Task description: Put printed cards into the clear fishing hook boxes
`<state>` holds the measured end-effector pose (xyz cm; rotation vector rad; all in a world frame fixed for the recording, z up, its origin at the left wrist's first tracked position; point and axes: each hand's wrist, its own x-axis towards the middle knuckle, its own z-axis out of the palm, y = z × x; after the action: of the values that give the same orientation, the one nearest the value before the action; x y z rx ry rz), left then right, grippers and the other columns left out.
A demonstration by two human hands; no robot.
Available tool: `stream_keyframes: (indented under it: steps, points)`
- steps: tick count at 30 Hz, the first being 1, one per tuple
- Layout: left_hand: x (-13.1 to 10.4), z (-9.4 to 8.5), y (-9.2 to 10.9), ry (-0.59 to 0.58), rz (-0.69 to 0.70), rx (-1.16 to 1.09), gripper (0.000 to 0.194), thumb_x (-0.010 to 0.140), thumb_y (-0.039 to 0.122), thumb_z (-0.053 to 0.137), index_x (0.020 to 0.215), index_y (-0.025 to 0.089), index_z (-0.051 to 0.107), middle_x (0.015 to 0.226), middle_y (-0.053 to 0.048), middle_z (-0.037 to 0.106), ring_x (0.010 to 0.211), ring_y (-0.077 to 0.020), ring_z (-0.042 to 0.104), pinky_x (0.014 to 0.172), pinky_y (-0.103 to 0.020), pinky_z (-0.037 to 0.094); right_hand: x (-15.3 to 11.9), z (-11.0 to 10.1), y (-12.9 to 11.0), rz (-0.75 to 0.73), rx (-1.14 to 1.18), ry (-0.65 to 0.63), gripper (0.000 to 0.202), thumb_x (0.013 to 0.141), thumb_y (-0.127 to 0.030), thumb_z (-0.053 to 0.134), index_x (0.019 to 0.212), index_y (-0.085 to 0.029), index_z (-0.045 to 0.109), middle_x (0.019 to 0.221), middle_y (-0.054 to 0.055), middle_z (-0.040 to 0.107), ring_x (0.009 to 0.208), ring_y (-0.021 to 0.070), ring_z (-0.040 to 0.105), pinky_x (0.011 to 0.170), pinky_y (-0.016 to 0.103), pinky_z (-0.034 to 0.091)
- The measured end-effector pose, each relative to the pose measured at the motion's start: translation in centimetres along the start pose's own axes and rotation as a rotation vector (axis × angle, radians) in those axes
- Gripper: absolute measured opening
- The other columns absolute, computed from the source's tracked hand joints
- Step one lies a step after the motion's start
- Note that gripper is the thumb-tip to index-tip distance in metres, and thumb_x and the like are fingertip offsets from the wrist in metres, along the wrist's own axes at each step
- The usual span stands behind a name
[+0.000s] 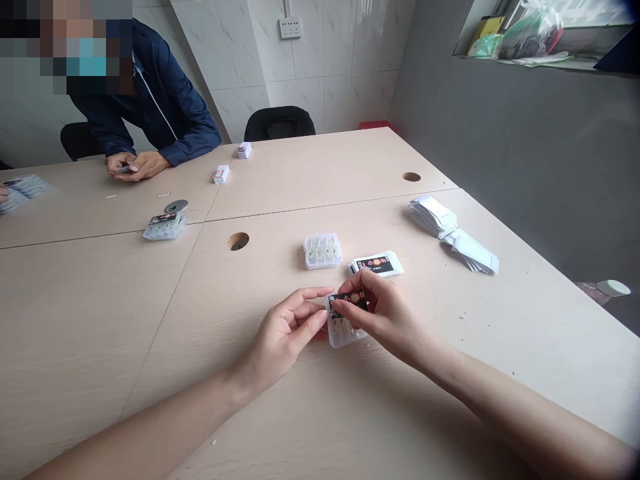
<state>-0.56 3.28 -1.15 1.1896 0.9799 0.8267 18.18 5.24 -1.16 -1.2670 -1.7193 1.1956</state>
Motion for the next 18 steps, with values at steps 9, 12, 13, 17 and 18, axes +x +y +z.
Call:
stream_keyframes:
  steps: [9,12,13,17,18]
  points:
    - [-0.02,-0.02,-0.19,0.0,0.011,-0.017,0.03,0.093,0.027,0.055,0.122,0.023,0.055,0.095,-0.003,0.074,0.087,-0.0145,0.067,0.079,-0.023,0.052,-0.09,0.01,-0.03,0.005,-0.001,-0.006,0.012,0.088,-0.033,0.058,0.087,-0.022,0.056,0.078,0.0,0.064,0.062,0.012,0.055,0.055,0.026,0.041]
    - [0.0,-0.02,-0.21,-0.002,0.011,-0.018,0.03,0.093,0.027,0.055,0.122,0.023,0.055,0.092,-0.002,0.073,0.087,-0.0142,0.066,0.08,-0.023,0.052,-0.05,0.06,0.04,0.0,-0.001,-0.003,0.012,0.088,-0.033,0.059,0.087,-0.022,0.056,0.078,-0.001,0.063,0.062,0.0118,0.054,0.055,0.026,0.041]
    - [0.01,-0.03,-0.23,-0.003,0.01,-0.018,0.03,0.093,0.027,0.055,0.122,0.024,0.055,0.091,-0.002,0.073,0.088,-0.014,0.066,0.08,-0.023,0.052,-0.03,0.08,0.06,-0.001,-0.001,-0.003,0.012,0.087,-0.033,0.059,0.087,-0.022,0.056,0.078,-0.001,0.063,0.062,0.0117,0.054,0.054,0.026,0.041]
    - [0.03,-0.09,-0.3,-0.005,0.014,-0.015,0.029,0.093,0.028,0.055,0.122,0.025,0.055,0.087,0.0,0.071,0.085,-0.0126,0.065,0.078,-0.022,0.052,-0.02,0.08,0.12,-0.004,-0.003,-0.002,0.011,0.087,-0.033,0.059,0.087,-0.022,0.056,0.077,-0.002,0.063,0.062,0.0114,0.053,0.054,0.025,0.04]
    - [0.03,-0.09,-0.3,-0.004,0.014,-0.014,0.029,0.093,0.028,0.055,0.122,0.025,0.055,0.086,0.0,0.071,0.084,-0.0124,0.065,0.078,-0.022,0.052,-0.03,0.06,0.13,-0.005,-0.003,-0.001,0.011,0.087,-0.033,0.059,0.087,-0.022,0.056,0.077,-0.001,0.063,0.062,0.0114,0.053,0.054,0.025,0.04]
